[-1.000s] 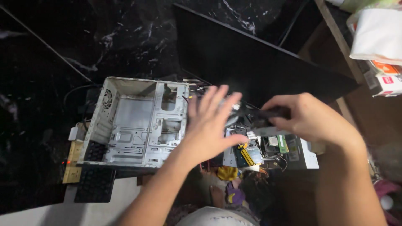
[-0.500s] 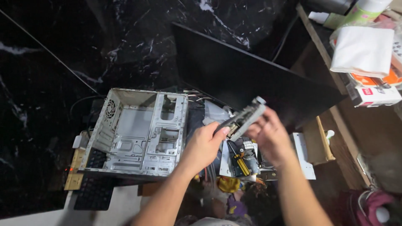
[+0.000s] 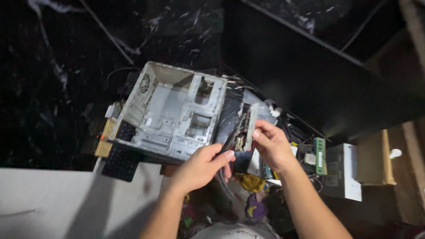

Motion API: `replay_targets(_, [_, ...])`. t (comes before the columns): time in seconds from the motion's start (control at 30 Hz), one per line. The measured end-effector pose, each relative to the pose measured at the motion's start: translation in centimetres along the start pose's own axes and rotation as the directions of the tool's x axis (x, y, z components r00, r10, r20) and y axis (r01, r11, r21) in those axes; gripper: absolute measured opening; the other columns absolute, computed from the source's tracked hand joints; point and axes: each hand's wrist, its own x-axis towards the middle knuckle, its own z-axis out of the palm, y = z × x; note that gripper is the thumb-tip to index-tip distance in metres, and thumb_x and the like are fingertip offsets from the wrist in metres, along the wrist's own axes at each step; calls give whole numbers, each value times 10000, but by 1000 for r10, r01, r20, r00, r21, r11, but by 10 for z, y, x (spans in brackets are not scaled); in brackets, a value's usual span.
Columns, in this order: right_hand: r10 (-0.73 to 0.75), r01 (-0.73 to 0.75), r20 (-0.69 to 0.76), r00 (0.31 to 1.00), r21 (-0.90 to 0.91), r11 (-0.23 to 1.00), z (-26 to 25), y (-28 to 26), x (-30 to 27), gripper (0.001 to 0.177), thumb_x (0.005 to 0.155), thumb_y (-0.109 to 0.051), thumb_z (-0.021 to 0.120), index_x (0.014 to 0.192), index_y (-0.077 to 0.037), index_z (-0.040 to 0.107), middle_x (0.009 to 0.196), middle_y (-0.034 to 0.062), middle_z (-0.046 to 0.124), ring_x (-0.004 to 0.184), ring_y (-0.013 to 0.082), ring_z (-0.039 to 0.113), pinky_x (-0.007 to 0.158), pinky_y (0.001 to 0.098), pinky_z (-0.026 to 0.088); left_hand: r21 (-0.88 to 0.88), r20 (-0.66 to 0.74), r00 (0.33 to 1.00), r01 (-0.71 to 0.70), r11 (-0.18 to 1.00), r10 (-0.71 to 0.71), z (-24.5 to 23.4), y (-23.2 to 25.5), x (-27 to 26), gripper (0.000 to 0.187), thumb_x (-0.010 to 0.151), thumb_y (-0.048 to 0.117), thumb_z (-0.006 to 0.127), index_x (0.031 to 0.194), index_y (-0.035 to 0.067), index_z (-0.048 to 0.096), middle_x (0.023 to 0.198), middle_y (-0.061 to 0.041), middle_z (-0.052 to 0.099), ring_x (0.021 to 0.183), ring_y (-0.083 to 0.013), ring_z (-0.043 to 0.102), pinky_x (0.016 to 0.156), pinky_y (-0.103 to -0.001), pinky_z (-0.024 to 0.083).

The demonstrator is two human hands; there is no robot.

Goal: Disassembling and repairing a computer's front panel USB and audio module using tools.

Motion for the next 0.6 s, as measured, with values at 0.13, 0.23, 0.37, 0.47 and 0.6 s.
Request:
replay_targets(0.13, [70,-43,85,994,-287,957,36,-23,21,304,977,-142,671,1255,-19,686,1112,60,724,988,163,660,862,344,527,-272,139,989,1,962,38,-18,-62,8,480,1052,448,448,1210,39,644,1008,-78,774,885,-137,702,724,-309,545])
replay_targets(0.23, [142,100,348,927,-592,800,70,-37,32,282,981,-129,642,1238,-32,706,1165,60,718,1050,174,659,915,334,535,-715,149,988,78,695,43,-31,-90,17,770,968,652,275,1390,64,538,1209,-73,705,1063,-159,703,906,-349,588])
replay_targets(0.37, [376,176,465,801,-785,594,96,-11,22,274,956,-112,632,1212,-84,726,1124,68,701,1013,219,674,879,352,551,-837,286,953,196,511,104,-46,-124,4,835,974,680,329,1427,-4,477,1306,-155,655,1147,-276,678,972,-405,542])
replay_targets(0.47, [386,214,489,782,-793,570,101,29,4,259,939,-81,646,1184,-68,729,1104,104,685,1028,264,670,897,374,540,-758,394,917,293,583,52,-53,-166,-15,709,948,487,520,1454,-4,445,1331,-152,635,1170,-264,666,983,-397,544])
replay_targets(0.6, [314,254,495,810,-779,573,128,73,-19,228,910,-70,685,1132,-30,718,1073,145,675,1035,321,661,920,395,520,-414,387,921,213,885,-41,-63,-195,-55,697,890,82,757,1498,-24,432,1338,-100,609,1165,-153,628,995,-336,544])
